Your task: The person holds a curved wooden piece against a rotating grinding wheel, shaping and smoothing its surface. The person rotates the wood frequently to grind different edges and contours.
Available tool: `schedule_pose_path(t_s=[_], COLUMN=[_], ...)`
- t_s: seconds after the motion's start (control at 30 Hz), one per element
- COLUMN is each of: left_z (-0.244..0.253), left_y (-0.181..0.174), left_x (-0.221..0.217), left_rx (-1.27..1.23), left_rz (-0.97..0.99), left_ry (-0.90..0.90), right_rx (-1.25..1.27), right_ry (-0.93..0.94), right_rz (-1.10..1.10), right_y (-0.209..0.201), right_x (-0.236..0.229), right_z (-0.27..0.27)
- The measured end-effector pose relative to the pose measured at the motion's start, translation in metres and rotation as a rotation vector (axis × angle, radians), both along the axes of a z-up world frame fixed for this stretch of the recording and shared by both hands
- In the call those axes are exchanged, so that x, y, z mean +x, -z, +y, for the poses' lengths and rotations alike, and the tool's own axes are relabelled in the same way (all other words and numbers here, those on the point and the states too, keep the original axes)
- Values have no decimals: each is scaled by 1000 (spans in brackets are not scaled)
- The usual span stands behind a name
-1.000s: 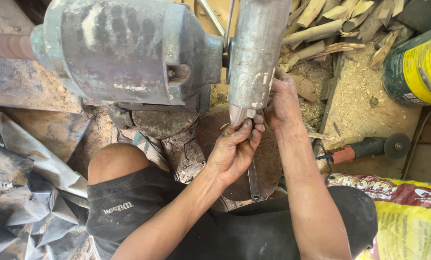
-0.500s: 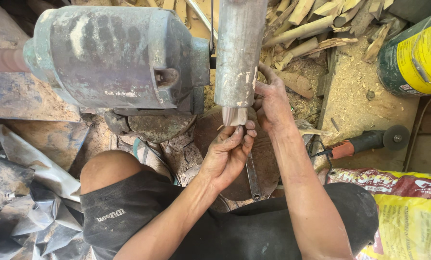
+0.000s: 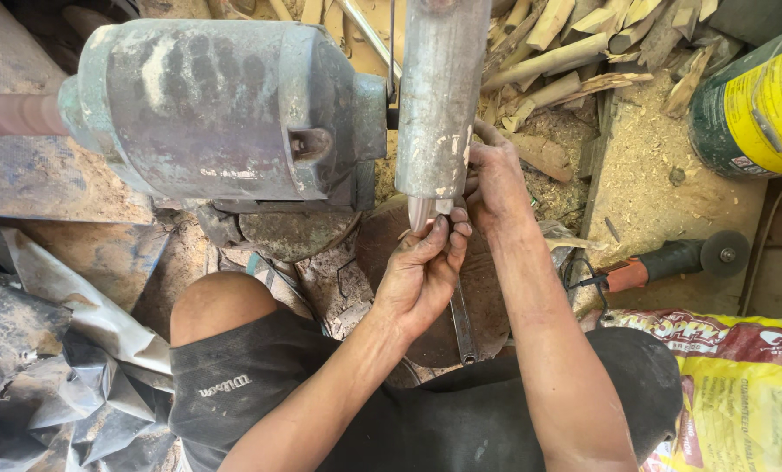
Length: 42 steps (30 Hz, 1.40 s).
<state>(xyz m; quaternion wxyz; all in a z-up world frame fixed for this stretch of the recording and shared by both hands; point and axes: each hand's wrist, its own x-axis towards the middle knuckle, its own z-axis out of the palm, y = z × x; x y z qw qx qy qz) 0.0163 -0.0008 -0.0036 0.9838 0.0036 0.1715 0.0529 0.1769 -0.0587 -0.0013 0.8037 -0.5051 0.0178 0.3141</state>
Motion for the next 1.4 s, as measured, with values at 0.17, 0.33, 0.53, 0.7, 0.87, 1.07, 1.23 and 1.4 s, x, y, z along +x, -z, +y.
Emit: schedule_pose_path(t_s=[0.17, 0.33, 0.53, 0.7, 0.87, 1.07, 1.23, 1.4], left_z=[0, -1, -5, -10, -15, -20, -25, -33], left_y=[-2, -5, -5, -2, 0, 2, 1, -8], left_x=[-8, -18, -30, -40, -49, -62, -72, -91], left_rx=[20, 49, 63, 47, 88, 121, 127, 263], left_rz=[-23, 17, -5, 93, 84, 58, 51, 66], left_ry=[31, 72, 95, 115, 153, 187, 231, 306], right_rx=[-89, -82, -47, -73, -23, -41, -101, -262], right_ry=[1, -23, -68, -104, -141, -172, -238, -370], right_rz=[5, -19, -93, -93, -106, -121, -186, -223], right_y=[-15, -25, -25, -30, -39, -37, -34, -39], right_x=[-11, -21, -31, -41, -51, -62, -68, -78], right_z=[-3, -6, -12, -18, -25, -33, -44, -63])
